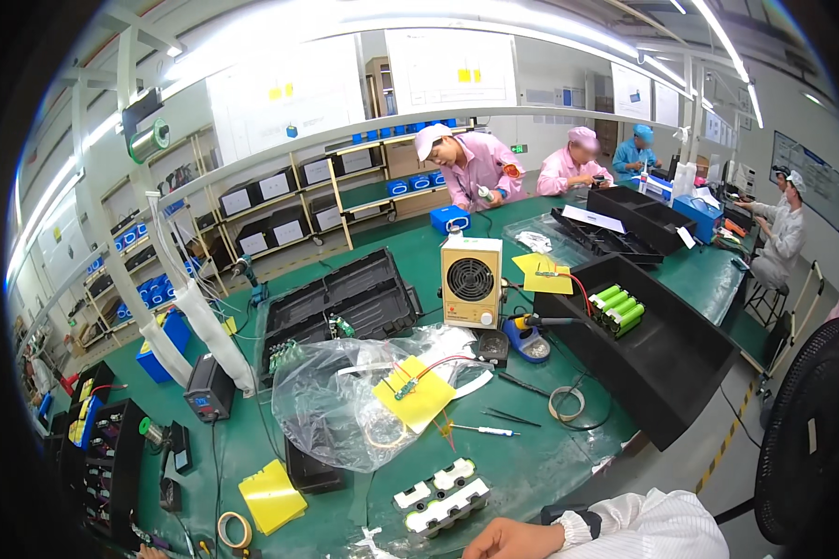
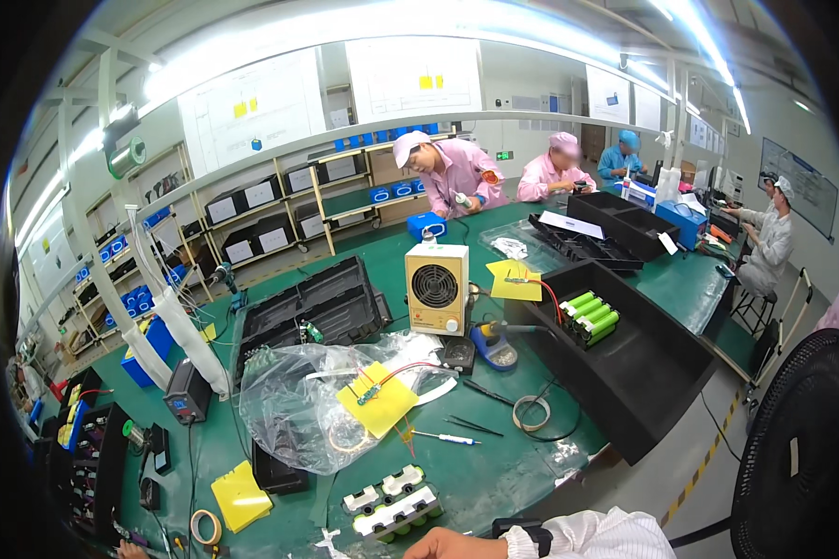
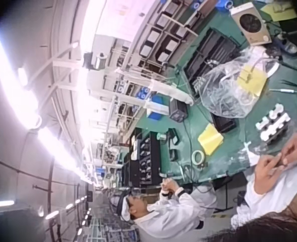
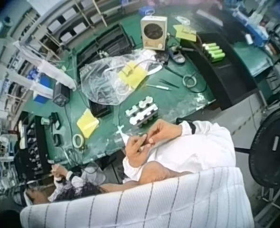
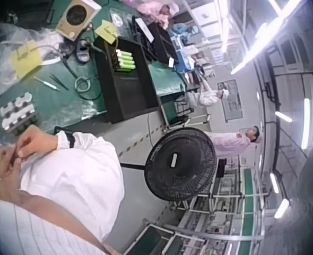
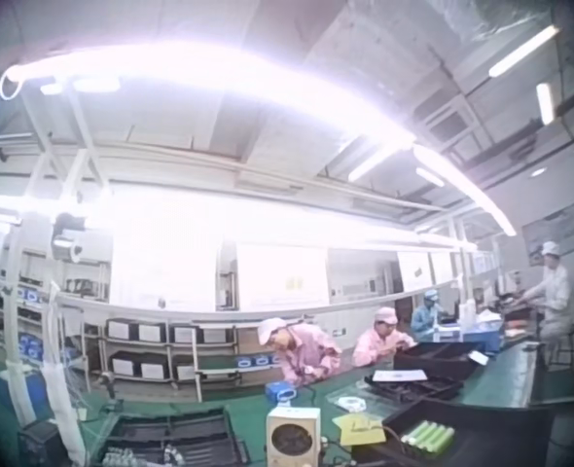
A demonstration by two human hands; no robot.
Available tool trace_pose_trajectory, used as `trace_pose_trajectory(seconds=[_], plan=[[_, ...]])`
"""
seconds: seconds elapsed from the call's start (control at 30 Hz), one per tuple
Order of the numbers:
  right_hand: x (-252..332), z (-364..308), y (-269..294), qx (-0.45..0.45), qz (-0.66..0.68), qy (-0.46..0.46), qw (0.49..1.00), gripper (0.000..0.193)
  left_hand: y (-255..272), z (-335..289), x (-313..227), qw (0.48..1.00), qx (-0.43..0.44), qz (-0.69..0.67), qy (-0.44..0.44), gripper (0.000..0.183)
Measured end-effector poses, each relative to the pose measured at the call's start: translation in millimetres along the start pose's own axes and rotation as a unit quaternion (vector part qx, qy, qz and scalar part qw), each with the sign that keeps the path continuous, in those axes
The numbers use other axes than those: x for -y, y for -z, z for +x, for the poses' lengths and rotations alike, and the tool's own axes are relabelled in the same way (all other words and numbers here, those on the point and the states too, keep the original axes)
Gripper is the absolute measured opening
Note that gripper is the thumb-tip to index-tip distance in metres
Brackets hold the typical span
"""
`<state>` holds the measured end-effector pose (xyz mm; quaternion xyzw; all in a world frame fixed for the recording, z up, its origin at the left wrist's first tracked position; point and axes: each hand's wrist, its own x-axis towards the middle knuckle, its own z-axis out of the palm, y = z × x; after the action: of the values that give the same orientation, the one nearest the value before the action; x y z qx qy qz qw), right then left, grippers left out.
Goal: Soldering connectors and wires onto battery packs at an industrial workbench.
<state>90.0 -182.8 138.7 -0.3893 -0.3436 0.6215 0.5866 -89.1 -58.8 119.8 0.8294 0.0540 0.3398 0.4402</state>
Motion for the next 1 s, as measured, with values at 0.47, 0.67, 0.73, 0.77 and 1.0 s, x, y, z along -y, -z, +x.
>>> trace_pose_trajectory(seconds=[0.47,0.67,0.73,0.77,1.0], plan=[[-6.7,0.3,6.8,0.043,-0.025,-0.01,0.999,0.012,1.8,1.5,4.3,0.998,0.033,-0.035,-0.038,0.04],[-6.5,1.6,6.0,0.055,-0.024,-0.004,0.998,0.012,0.7,2.9,6.6,0.994,0.052,-0.071,-0.065,0.045],[-6.5,2.5,4.7,0.053,-0.02,0.0,0.998,0.012,0.7,3.6,6.2,0.995,0.052,-0.053,-0.072,0.046],[-6.3,2.9,4.0,0.05,-0.018,0.005,0.999,0.013,0.9,4.1,6.1,0.995,0.052,-0.053,-0.073,0.046],[-5.5,6.1,1.3,0.04,-0.01,-0.002,0.999,0.014,-1.9,5.0,6.2,0.995,0.026,-0.051,-0.083,0.043]])
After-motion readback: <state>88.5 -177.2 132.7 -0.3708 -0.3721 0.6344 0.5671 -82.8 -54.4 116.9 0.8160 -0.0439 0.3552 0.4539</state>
